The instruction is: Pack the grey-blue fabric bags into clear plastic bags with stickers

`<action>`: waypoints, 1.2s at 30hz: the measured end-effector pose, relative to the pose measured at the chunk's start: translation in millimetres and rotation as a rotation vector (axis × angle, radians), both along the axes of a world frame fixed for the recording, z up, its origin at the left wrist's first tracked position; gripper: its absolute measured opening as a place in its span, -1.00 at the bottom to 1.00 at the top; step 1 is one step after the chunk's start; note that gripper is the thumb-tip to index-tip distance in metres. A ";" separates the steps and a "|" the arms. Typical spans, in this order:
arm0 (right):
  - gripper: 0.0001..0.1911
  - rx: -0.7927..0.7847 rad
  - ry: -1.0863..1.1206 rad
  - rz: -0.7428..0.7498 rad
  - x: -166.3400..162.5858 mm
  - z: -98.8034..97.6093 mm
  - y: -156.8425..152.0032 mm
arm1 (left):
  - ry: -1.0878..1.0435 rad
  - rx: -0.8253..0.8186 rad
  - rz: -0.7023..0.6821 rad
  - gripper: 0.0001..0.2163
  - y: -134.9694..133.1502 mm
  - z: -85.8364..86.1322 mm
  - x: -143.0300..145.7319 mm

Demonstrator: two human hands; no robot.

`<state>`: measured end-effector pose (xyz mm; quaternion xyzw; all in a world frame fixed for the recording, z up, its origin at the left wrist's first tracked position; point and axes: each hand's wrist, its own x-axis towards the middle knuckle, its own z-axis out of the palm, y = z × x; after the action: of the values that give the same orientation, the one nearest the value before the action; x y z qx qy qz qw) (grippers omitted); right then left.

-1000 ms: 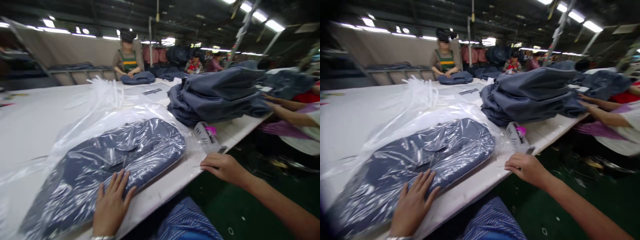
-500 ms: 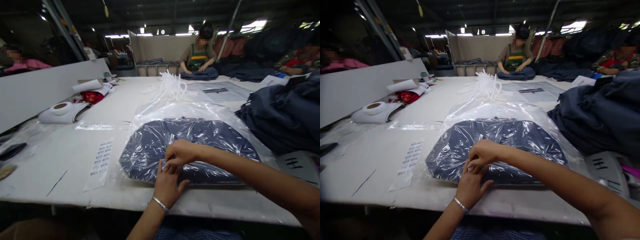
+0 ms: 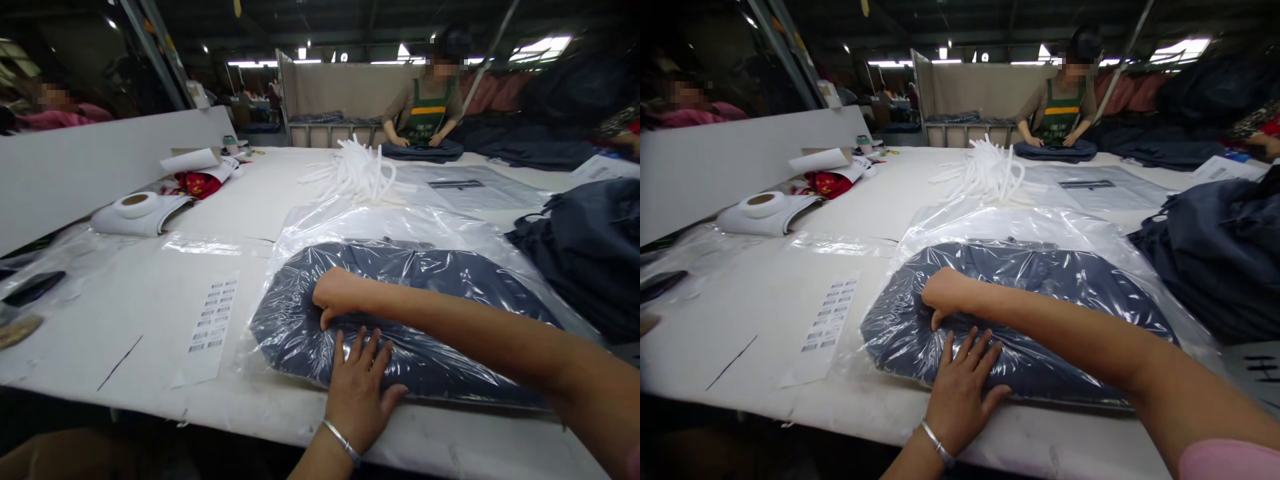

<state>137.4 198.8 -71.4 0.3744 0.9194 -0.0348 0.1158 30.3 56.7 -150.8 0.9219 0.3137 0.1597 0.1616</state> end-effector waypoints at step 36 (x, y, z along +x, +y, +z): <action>-0.76 -0.535 2.798 -1.149 57.6 -81.9 -277.7 | 0.072 0.356 -0.084 -0.25 -17.6 15.0 47.4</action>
<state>195.0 -78.9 -153.3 0.3048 -0.0083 -0.5452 -0.7809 77.7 39.1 -135.8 0.9534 0.2472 0.1729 -0.0090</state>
